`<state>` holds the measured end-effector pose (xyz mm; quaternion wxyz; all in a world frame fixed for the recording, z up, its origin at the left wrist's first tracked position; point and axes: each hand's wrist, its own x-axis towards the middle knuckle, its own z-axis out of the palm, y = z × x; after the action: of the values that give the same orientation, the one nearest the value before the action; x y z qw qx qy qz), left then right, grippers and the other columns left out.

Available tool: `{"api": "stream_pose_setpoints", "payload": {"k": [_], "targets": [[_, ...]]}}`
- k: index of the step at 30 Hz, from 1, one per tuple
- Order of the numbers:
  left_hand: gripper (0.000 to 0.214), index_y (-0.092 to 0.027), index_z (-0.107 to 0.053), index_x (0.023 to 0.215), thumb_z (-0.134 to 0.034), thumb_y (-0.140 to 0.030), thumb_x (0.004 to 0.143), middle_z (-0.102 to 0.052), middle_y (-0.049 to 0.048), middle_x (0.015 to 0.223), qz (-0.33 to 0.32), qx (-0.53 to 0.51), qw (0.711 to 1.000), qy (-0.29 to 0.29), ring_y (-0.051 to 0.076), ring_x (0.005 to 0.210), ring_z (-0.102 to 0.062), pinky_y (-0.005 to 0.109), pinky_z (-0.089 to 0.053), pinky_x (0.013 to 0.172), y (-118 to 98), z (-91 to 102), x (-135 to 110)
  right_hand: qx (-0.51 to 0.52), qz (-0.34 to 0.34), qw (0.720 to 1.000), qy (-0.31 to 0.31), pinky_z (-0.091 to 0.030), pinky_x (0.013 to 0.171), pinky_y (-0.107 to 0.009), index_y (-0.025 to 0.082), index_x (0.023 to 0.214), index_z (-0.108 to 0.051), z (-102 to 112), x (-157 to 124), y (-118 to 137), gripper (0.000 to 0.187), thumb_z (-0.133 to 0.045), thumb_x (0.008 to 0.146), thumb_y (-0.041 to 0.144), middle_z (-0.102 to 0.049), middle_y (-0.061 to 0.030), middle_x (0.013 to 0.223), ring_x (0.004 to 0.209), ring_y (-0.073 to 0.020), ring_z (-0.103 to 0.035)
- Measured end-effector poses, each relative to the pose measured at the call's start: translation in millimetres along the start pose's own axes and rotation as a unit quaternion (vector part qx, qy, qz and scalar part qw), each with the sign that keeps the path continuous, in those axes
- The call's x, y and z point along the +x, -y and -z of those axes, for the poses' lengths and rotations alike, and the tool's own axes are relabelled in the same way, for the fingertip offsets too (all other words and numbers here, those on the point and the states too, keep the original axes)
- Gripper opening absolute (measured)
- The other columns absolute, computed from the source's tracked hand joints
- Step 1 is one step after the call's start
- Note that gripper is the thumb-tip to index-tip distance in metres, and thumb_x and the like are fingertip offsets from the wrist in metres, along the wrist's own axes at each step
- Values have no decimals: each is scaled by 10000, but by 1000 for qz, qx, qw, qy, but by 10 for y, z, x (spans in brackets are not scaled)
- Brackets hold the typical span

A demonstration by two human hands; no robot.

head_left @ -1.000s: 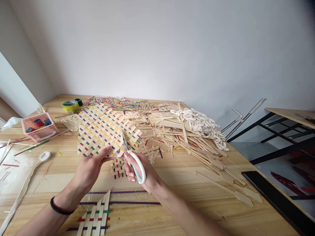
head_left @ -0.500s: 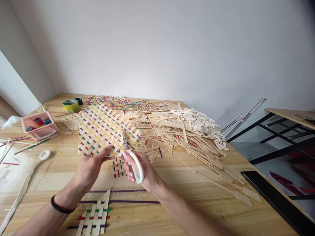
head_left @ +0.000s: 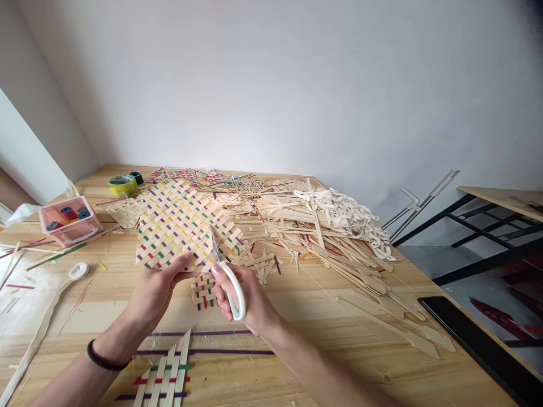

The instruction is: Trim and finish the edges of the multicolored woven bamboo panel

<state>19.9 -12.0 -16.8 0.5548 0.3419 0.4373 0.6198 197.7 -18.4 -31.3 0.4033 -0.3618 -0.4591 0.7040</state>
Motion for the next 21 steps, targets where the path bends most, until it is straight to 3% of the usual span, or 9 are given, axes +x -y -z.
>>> {"api": "stream_pose_setpoints", "payload": {"k": [5, 11, 21], "targets": [[343, -215, -849, 980, -970, -312, 674, -823, 59, 1103, 18, -30, 999, -6, 261, 991, -765, 274, -705, 689, -49, 11, 29, 28, 1, 1000, -8, -329, 347, -162, 185, 776, -569, 27, 1, 55, 546, -781, 812, 687, -509, 75, 554, 403, -44, -398], [331, -126, -850, 769, -1011, -345, 580, -810, 44, 821, 21, -55, 998, -32, 135, 682, -722, 224, -702, 686, -96, 34, 75, 46, 1, 998, -31, -314, 348, -162, 198, 816, -582, 58, 21, 124, 515, -843, 754, 638, -450, 100, 546, 412, -45, -360], [339, -105, -840, 747, -1021, -315, 552, -810, 55, 805, 6, -66, 996, -54, 136, 658, -730, 223, -703, 665, -132, 66, 119, 2, 11, 1000, 8, -385, 420, -174, 186, 908, -597, 130, 27, 83, 501, -779, 834, 648, -525, 70, 612, 480, -62, -436]]}}
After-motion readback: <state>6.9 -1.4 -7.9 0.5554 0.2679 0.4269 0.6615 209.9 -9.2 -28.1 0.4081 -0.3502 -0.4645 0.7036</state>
